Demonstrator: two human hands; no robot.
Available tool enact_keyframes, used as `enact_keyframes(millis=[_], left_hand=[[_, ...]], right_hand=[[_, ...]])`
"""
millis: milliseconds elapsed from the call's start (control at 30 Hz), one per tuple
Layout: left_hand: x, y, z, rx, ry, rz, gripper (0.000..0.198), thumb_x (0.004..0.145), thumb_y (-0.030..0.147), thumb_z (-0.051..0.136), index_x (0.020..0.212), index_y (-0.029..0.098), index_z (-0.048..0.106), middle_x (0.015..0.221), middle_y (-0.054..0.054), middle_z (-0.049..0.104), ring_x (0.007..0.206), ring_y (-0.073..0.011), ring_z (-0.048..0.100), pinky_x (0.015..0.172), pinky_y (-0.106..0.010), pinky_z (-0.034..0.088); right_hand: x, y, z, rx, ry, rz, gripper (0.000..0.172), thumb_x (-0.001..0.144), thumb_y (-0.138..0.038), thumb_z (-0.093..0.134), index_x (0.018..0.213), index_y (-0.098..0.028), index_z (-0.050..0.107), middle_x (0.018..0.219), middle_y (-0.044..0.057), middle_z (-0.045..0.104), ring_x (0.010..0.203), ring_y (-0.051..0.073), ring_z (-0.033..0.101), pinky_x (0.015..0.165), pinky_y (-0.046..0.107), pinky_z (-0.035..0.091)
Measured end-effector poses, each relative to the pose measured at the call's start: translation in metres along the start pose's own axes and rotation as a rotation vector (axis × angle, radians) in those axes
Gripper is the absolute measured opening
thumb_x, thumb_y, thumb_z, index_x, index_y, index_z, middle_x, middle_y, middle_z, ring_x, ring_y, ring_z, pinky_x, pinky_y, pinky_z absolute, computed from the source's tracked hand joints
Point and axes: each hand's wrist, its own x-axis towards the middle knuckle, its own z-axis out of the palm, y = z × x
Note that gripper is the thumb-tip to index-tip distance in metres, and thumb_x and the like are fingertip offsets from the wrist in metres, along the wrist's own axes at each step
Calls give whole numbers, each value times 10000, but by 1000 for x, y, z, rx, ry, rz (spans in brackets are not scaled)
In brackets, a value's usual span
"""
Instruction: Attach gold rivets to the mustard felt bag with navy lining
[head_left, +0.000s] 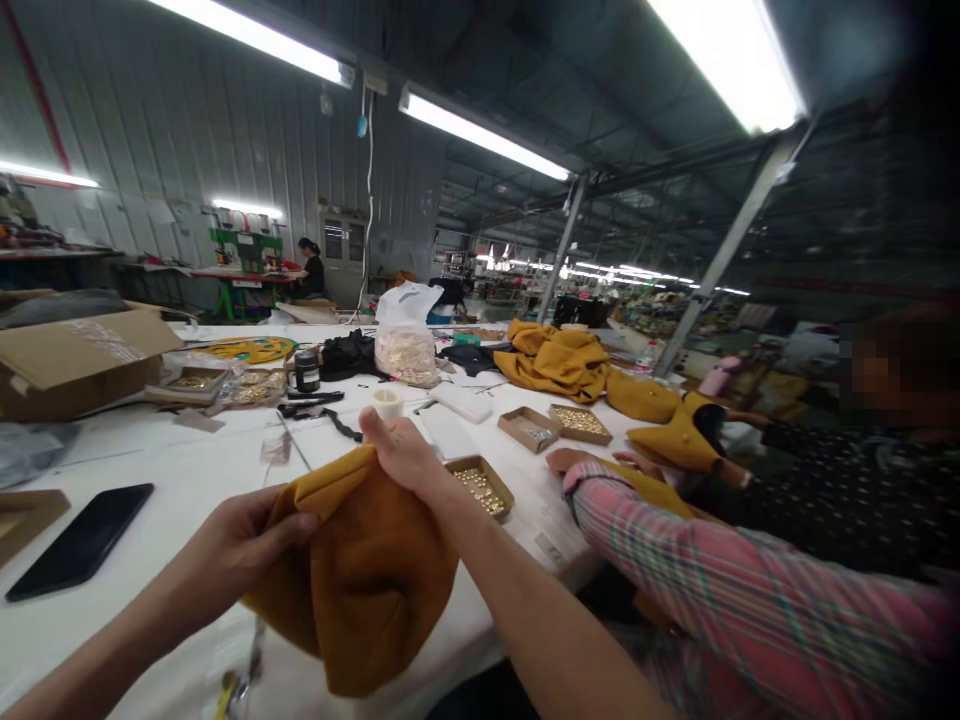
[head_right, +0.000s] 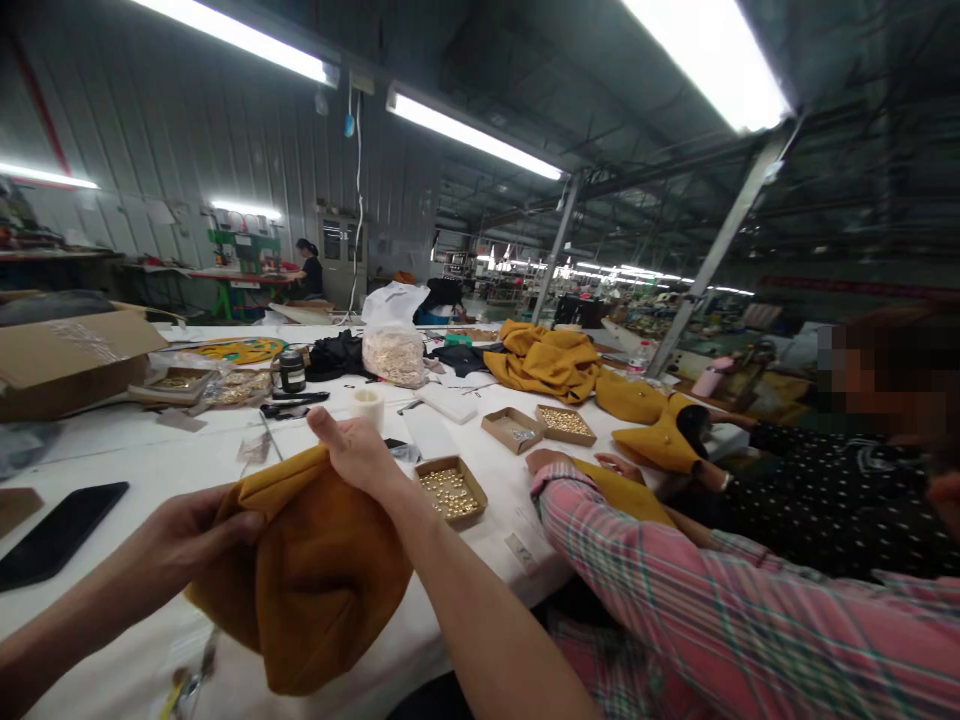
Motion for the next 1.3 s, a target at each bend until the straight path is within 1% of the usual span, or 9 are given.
enact_keyframes(millis=[100, 167, 267, 367, 467, 667, 900, 1133, 1300], left_hand=[[2, -11, 7, -103, 118, -73, 700, 939, 812, 925, 1264, 202, 813, 1120, -76, 876, 1021, -316, 809, 840, -303, 677], [0, -15, 4, -213, 207, -120, 805, 897, 841, 947, 1353, 203, 767, 1164, -99, 874, 1052, -356, 822, 857, -365, 724], [1, -10, 5, -303, 253, -108, 839, 872, 835, 973, 1384, 210, 746, 1170, -104, 868, 1025, -364, 829, 840, -394, 749], [6, 6, 14, -295, 286, -31, 805, 859, 825, 991, 1321, 203, 773, 1122, -86, 864, 954, -320, 809, 787, -344, 736], [10, 20, 22, -258, 375, 19, 859, 779, 870, 1020, 1247, 186, 796, 1039, -76, 860, 902, -304, 799, 711, -301, 714], [1, 28, 19, -456, 454, -87, 801, 670, 807, 1114, 1101, 196, 828, 949, -52, 859, 785, -280, 795, 654, -322, 725], [-12, 36, 17, -513, 653, -208, 545, 875, 763, 985, 874, 232, 858, 800, -41, 831, 594, -212, 728, 456, -261, 590], [-9, 18, 3, -475, 424, -184, 688, 735, 875, 1028, 895, 230, 853, 1041, -135, 885, 957, -404, 858, 693, -419, 748], [2, 10, -11, -190, 375, -132, 678, 876, 893, 900, 1194, 295, 877, 1413, -115, 853, 1430, -443, 737, 1362, -527, 537]], right_hand=[[-26, 2, -8, -100, 222, -89, 920, 1018, -1055, 486, 1127, -201, 812, 1105, 98, 777, 1085, 286, 712, 989, 400, 537], [-53, 6, -7, -156, 332, 11, 1014, 949, -1045, 648, 1500, -199, 737, 1527, 199, 733, 1447, 397, 667, 1269, 525, 492], [-87, 18, 17, 24, 183, 270, 1219, 856, -1045, 771, 1701, -187, 582, 1675, 257, 667, 1557, 463, 644, 1345, 637, 468], [-99, 26, 54, 515, 10, 317, 1070, 846, -954, 882, 1568, -194, 671, 1473, 209, 813, 1355, 402, 801, 1178, 542, 628], [-95, 22, 72, 819, 111, 262, 841, 817, -816, 1004, 1305, -167, 782, 1249, 159, 871, 1071, 319, 845, 903, 392, 670], [-84, 4, 46, 801, 309, 124, 633, 916, -784, 930, 927, -170, 774, 838, 30, 715, 719, 156, 582, 647, 278, 485], [-82, 22, 42, 608, 533, 56, 756, 929, -786, 905, 642, -215, 500, 636, -38, 408, 645, 116, 309, 570, 298, 261], [-86, 18, 25, 1105, 50, 200, 734, 904, -869, 877, 1022, -144, 858, 896, 133, 821, 941, 322, 808, 816, 404, 661], [-81, 7, 27, 1064, 131, 108, 684, 853, -791, 967, 1045, -144, 856, 924, 113, 820, 833, 260, 767, 775, 362, 622]])
